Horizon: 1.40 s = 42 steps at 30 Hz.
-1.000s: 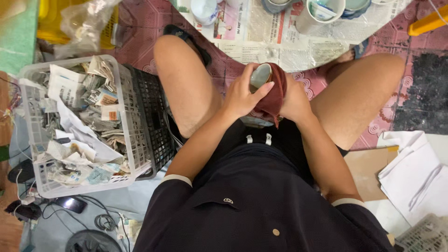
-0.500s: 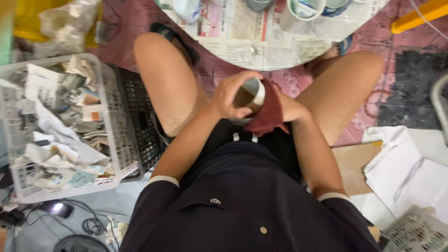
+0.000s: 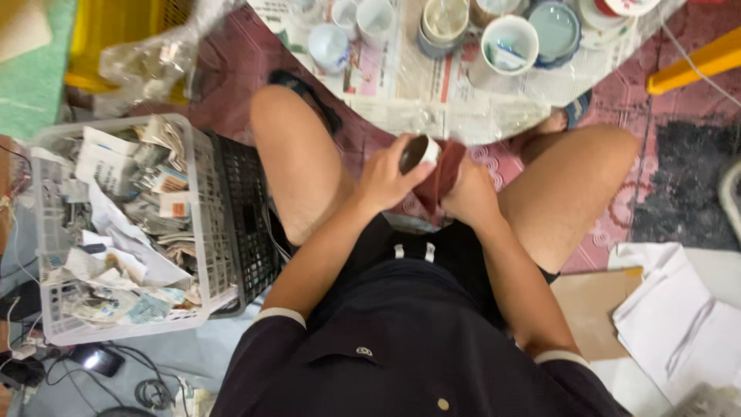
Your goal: The person sits on the floor and wipes various ceramic cups and mugs with a brown cloth. They pick up each item from a table covered in newspaper, wipe it thoroughly, and place it back down. The person handles multiple cups of different colors and sizes one by one.
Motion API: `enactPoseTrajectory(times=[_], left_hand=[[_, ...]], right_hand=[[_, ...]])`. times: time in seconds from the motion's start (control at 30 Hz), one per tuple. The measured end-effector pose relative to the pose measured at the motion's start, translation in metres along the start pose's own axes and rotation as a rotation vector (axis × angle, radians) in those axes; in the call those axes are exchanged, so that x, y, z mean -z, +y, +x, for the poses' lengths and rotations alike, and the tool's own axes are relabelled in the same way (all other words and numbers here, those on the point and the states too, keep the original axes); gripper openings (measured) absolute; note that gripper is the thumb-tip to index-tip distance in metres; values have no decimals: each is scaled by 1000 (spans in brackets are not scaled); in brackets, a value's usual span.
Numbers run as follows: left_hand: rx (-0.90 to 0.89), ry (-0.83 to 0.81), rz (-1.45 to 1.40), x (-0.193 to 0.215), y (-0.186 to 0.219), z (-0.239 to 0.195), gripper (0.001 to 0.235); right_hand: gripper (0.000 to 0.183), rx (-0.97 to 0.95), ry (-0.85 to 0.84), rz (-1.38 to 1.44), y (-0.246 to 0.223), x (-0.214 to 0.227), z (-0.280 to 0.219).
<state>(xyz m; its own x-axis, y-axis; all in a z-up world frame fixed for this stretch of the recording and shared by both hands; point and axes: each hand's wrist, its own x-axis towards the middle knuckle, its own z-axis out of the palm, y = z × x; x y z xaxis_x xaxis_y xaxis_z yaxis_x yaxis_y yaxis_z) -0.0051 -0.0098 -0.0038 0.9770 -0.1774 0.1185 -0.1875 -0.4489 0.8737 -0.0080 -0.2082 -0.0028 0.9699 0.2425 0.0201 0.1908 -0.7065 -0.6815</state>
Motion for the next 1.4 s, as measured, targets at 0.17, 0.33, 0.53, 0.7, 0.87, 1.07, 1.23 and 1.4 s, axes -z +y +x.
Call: enactPoseTrajectory(times=[0.17,0.33,0.53,0.7,0.87,1.07,1.23,1.4], left_hand=[[-254,-76,-112,9,-4,0,66],[-384,-122,-190,15,-1,0,64],[-162,28,-177,8,-2,5,57],[-15,32,-49,0,-10,6,56],[176,-63,3,2,-16,10,56],[269,-292,-52,22,-15,14,58],[-105,-245,-120,27,-1,5,62],[-192,-146,-47,23,6,1,59]], right_hand=[[61,-107,-457,682,1,14,-3],[86,311,-335,696,-6,14,7],[58,-39,-87,555,-16,9,1],[33,-122,87,-49,1,-4,5],[32,-24,139,-137,17,-18,4],[39,-107,26,-210,2,-9,6],[43,-77,-118,-31,-13,19,6],[49,128,-136,310,-17,33,1]])
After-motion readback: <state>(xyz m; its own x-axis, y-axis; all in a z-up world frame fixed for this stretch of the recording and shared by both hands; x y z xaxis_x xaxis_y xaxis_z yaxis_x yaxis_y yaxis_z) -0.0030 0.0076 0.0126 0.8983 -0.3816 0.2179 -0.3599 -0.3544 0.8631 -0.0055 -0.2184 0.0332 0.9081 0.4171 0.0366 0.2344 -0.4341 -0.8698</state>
